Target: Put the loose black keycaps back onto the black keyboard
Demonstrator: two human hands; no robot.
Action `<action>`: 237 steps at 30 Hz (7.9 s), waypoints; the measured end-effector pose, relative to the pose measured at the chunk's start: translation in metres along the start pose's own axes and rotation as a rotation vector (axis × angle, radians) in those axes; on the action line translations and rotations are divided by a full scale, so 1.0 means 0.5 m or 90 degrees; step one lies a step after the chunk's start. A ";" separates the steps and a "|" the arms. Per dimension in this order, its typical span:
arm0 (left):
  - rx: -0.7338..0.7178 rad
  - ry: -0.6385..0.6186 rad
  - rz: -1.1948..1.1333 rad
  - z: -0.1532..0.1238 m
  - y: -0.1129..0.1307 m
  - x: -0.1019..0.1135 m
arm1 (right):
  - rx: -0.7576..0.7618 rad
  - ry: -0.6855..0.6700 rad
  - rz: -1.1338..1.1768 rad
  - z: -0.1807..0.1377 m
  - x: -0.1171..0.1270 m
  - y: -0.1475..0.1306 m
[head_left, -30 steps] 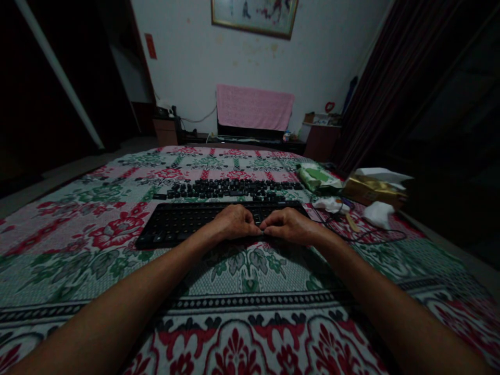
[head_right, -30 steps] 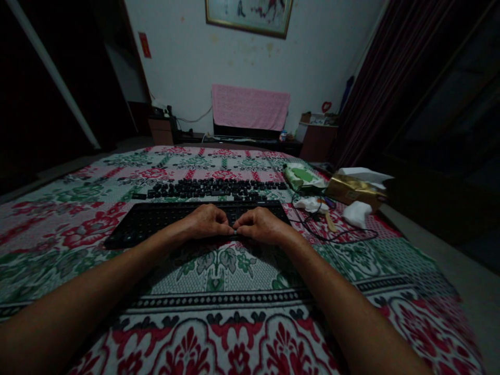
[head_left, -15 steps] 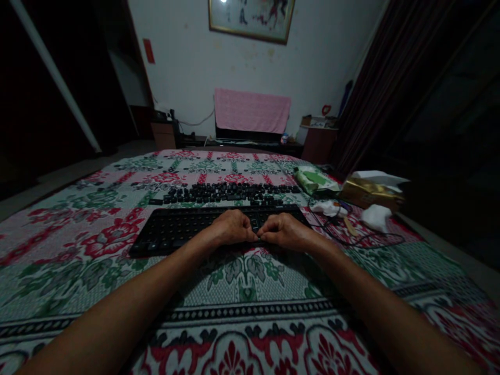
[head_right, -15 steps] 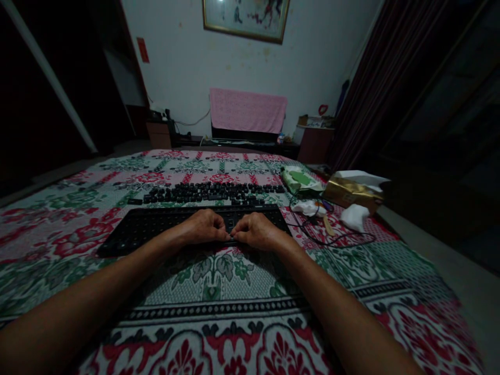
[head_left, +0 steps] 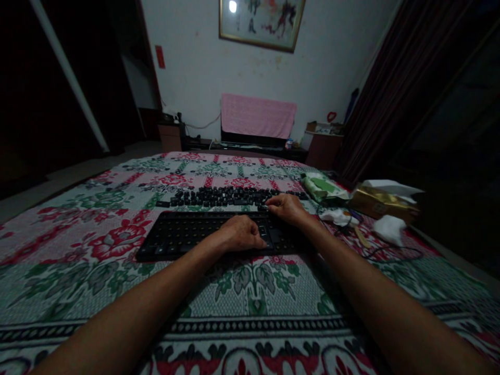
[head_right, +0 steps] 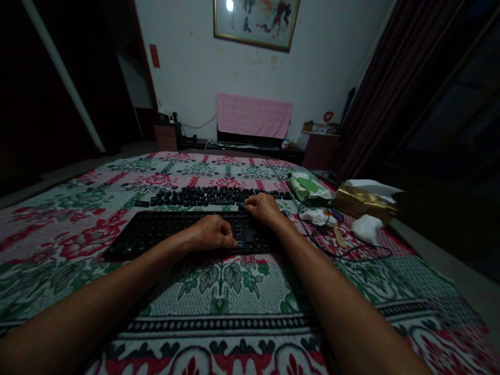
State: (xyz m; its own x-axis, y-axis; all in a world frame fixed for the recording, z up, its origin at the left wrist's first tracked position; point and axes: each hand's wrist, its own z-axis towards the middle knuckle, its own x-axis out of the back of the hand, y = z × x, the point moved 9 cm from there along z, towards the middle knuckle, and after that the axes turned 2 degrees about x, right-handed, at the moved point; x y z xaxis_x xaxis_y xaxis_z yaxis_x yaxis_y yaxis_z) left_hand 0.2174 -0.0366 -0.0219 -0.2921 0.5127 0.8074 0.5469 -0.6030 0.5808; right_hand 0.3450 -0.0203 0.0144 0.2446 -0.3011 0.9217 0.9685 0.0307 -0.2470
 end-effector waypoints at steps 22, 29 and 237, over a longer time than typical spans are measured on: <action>0.000 0.000 0.029 -0.005 0.009 0.004 | 0.032 -0.116 -0.047 0.075 -0.058 0.002; -0.009 0.004 0.003 0.000 0.000 0.000 | 0.053 -0.010 0.132 -0.001 0.005 -0.023; -0.157 0.087 0.291 -0.027 0.023 0.027 | -0.016 -0.212 -0.060 0.070 -0.064 0.027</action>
State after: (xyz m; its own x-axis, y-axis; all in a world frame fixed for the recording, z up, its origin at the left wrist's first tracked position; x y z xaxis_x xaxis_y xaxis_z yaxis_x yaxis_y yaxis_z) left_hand 0.2090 -0.0449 -0.0029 -0.1764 0.0904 0.9802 0.4462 -0.8802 0.1615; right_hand 0.3517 0.0230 -0.0080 0.1594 0.0259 0.9869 0.9872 -0.0067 -0.1593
